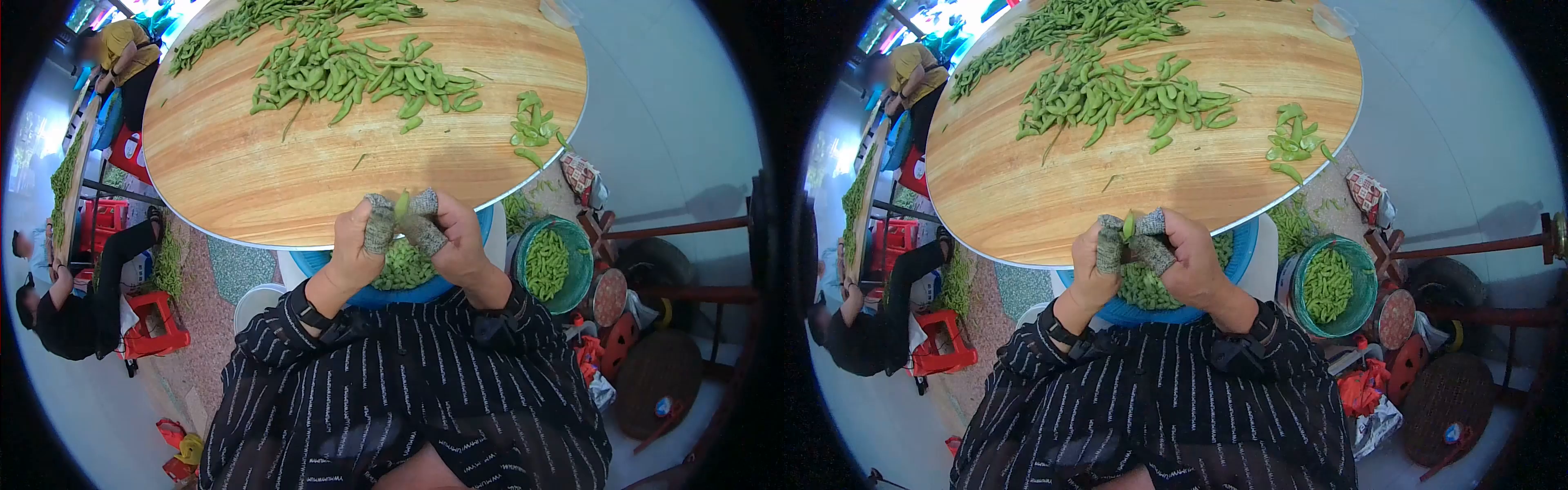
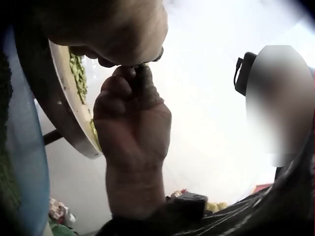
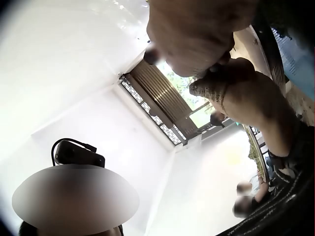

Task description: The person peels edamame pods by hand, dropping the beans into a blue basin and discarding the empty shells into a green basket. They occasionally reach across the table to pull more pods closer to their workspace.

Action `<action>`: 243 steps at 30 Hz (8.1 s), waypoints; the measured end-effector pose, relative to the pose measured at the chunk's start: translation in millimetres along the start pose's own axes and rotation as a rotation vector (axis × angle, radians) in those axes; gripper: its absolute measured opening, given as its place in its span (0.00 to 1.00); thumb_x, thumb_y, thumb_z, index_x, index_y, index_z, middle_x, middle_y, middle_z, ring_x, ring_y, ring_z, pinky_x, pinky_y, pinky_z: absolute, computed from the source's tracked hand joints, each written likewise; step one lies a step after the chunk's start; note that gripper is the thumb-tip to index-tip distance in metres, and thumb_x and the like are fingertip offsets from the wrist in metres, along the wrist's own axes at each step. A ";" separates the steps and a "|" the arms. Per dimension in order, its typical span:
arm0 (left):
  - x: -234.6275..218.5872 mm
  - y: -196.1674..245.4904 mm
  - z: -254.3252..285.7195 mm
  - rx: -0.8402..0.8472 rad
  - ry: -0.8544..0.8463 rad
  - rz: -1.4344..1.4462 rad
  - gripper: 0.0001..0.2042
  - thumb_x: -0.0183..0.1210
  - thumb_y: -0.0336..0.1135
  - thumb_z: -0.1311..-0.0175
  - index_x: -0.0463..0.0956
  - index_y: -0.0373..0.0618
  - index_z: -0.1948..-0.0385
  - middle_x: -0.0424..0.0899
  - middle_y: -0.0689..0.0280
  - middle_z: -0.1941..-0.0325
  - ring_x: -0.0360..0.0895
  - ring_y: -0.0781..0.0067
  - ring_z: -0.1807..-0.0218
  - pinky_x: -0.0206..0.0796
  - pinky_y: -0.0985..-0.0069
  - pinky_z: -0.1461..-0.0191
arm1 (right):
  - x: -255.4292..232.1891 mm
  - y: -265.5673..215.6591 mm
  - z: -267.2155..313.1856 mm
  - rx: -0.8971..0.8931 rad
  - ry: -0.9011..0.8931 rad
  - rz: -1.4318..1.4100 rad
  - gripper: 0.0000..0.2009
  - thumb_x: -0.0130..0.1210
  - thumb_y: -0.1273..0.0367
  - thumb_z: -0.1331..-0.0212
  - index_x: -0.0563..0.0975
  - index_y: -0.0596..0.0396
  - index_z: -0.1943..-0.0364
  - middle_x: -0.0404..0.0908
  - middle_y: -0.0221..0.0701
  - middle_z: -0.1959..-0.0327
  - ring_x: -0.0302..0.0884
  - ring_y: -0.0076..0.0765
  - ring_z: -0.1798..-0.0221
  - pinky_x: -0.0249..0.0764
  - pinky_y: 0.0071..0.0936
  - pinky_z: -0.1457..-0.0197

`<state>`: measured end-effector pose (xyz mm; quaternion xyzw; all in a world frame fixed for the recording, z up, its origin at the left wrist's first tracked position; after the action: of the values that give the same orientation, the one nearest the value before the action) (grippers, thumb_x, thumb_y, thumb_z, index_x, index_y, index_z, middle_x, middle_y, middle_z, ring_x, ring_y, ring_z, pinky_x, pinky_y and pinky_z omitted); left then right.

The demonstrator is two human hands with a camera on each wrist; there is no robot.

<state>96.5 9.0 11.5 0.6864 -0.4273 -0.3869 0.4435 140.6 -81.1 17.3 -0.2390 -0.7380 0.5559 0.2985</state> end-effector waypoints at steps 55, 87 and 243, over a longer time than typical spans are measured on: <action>-4.3 -19.7 -2.7 -0.549 -0.271 0.305 0.06 0.42 0.26 0.41 0.68 0.42 0.65 0.71 0.71 0.77 0.66 0.85 0.76 0.59 0.86 0.75 | 7.6 8.2 -11.5 0.057 0.018 0.223 0.04 0.49 0.78 0.55 0.69 0.60 0.72 0.69 0.29 0.79 0.65 0.26 0.77 0.62 0.21 0.72; 56.0 -24.4 -155.6 0.186 -0.282 -0.886 0.06 0.51 0.26 0.56 0.69 0.36 0.75 0.73 0.49 0.71 0.71 0.48 0.66 0.64 0.60 0.65 | -145.5 -14.6 69.4 0.210 0.415 0.603 0.08 0.47 0.82 0.55 0.73 0.63 0.69 0.73 0.25 0.76 0.67 0.19 0.73 0.65 0.19 0.69; 40.6 35.3 -21.2 0.355 -0.348 -0.935 0.12 0.52 0.25 0.62 0.67 0.41 0.70 0.72 0.59 0.74 0.71 0.60 0.72 0.63 0.68 0.73 | -34.8 27.1 11.8 0.382 0.139 -0.221 0.07 0.49 0.72 0.46 0.73 0.58 0.64 0.71 0.23 0.79 0.62 0.13 0.81 0.54 0.09 0.82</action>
<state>120.8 -31.4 45.0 0.7938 -0.2016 -0.5733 0.0231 157.5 -105.6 -17.3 -0.1338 -0.6186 0.6317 0.4476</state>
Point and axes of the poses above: each hand's wrist, its own z-axis away from the middle knuckle, its own x-axis out of the palm, y = z × x, the point moved 10 cm from there along -z, towards the middle knuckle
